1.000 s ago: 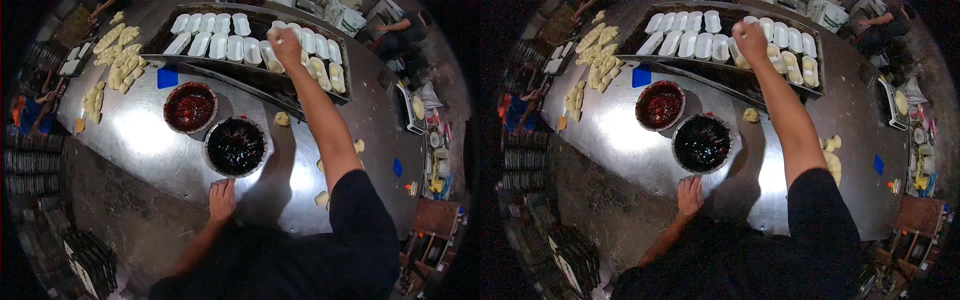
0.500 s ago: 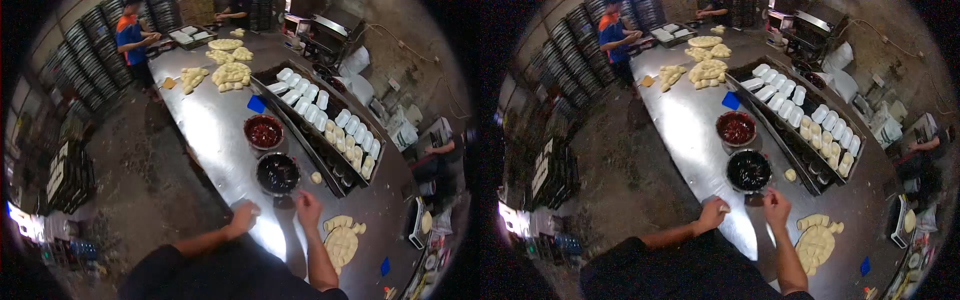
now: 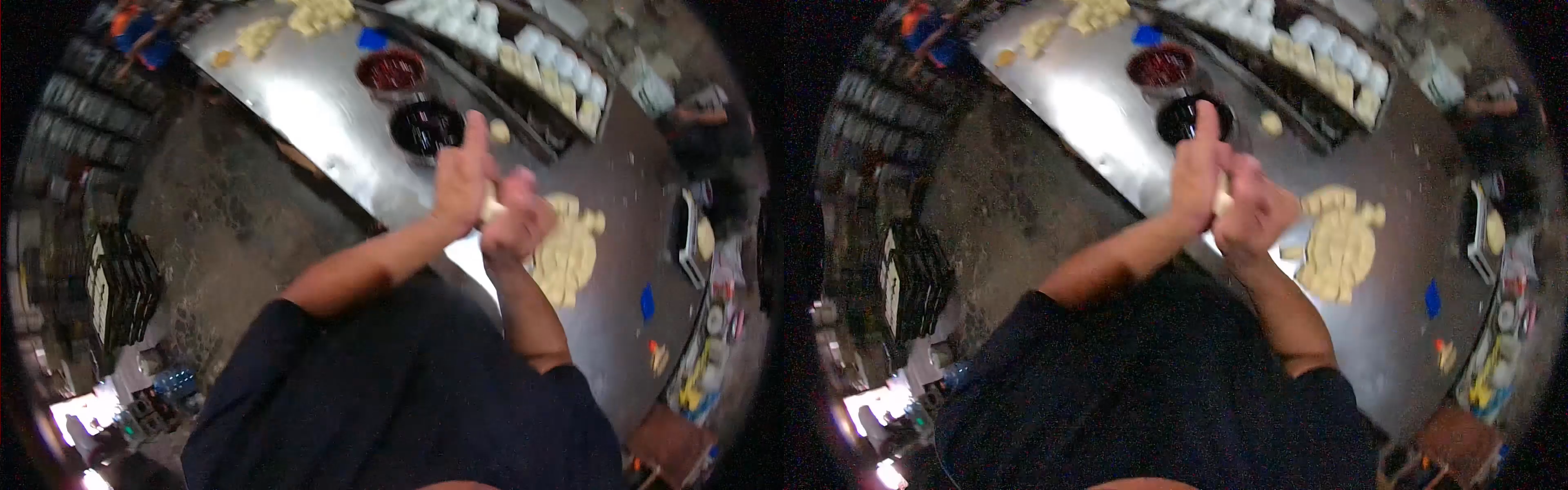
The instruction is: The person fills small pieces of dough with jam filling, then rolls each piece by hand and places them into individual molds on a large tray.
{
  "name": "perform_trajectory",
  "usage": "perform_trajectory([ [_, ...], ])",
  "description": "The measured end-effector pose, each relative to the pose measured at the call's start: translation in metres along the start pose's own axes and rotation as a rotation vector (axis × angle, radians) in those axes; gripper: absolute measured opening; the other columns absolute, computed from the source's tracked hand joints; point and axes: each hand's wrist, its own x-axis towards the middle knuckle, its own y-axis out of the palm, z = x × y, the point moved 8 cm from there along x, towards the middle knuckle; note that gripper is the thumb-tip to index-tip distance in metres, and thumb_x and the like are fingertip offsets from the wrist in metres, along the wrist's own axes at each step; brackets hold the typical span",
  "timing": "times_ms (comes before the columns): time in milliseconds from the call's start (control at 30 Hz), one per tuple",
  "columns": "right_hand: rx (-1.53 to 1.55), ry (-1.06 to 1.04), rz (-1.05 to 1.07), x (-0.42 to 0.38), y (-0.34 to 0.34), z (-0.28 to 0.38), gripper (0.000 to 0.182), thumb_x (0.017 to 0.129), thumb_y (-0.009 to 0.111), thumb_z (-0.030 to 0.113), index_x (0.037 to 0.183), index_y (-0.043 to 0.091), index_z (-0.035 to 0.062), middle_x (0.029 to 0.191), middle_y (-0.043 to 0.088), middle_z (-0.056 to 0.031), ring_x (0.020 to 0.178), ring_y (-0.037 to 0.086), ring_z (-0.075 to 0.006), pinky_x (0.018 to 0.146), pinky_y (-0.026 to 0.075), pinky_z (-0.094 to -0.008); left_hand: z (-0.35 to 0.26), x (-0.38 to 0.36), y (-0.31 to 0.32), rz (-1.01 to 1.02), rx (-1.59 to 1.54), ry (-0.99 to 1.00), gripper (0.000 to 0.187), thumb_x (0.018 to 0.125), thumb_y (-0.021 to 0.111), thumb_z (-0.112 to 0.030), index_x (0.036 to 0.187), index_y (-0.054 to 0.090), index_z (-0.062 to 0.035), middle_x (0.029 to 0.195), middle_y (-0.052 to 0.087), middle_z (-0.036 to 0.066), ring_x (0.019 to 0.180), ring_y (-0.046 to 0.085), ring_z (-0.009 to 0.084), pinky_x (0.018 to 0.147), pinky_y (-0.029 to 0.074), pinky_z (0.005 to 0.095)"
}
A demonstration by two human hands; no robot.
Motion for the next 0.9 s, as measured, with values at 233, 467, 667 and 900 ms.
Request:
perform_trajectory([
  [233,0.144,1.159,0.740,-0.079,0.039,-0.169,0.020,0.085,0.064,0.018,0.084,0.069,-0.0009,0.078,0.067,-0.0053,0.072,0.064,-0.0158,0.063,0.050,-0.0317,0.192,0.020,-0.091,0.135,-0.486,-0.787,0.073,0.096,0.032,-0.066,0.110,0.058,0.0013,0.091,0.062,0.011,0.085,0.060,0.0240,0.078,0.051,0.0393],
  [467,-0.697,0.331,1.395,-0.084,0.153,-0.263,0.018,0.081,0.064,0.019,0.091,0.073,0.0067,0.087,0.067,-0.0231,0.079,0.066,-0.0393,0.072,0.052,-0.0428,0.222,0.068,-0.108,-0.317,-0.790,-0.813,0.079,0.095,0.037,-0.060,0.145,0.025,-0.0007,0.141,0.033,0.032,0.129,0.039,0.0443,0.106,0.035,0.0549],
  [667,-0.346,0.751,1.005,-0.027,0.144,-0.256,0.017,0.077,0.070,0.015,0.089,0.075,0.0037,0.076,0.072,-0.0121,0.067,0.067,-0.0244,0.064,0.050,-0.0348,0.208,0.089,-0.117,-0.310,-0.941,-0.709,0.089,0.092,0.047,-0.056,0.148,0.010,0.0015,0.139,0.037,0.038,0.125,0.047,0.0473,0.108,0.034,0.0539],
  [900,0.776,1.348,0.643,-0.021,0.136,-0.184,0.043,0.090,0.048,0.015,0.122,0.054,-0.0130,0.122,0.062,-0.0217,0.107,0.064,-0.0281,0.096,0.050,-0.0391,0.155,0.108,-0.140,-0.191,-0.167,-0.417,0.064,0.094,0.045,-0.055,0.136,0.044,-0.0061,0.115,0.057,0.014,0.099,0.059,0.0304,0.078,0.050,0.0394],
])
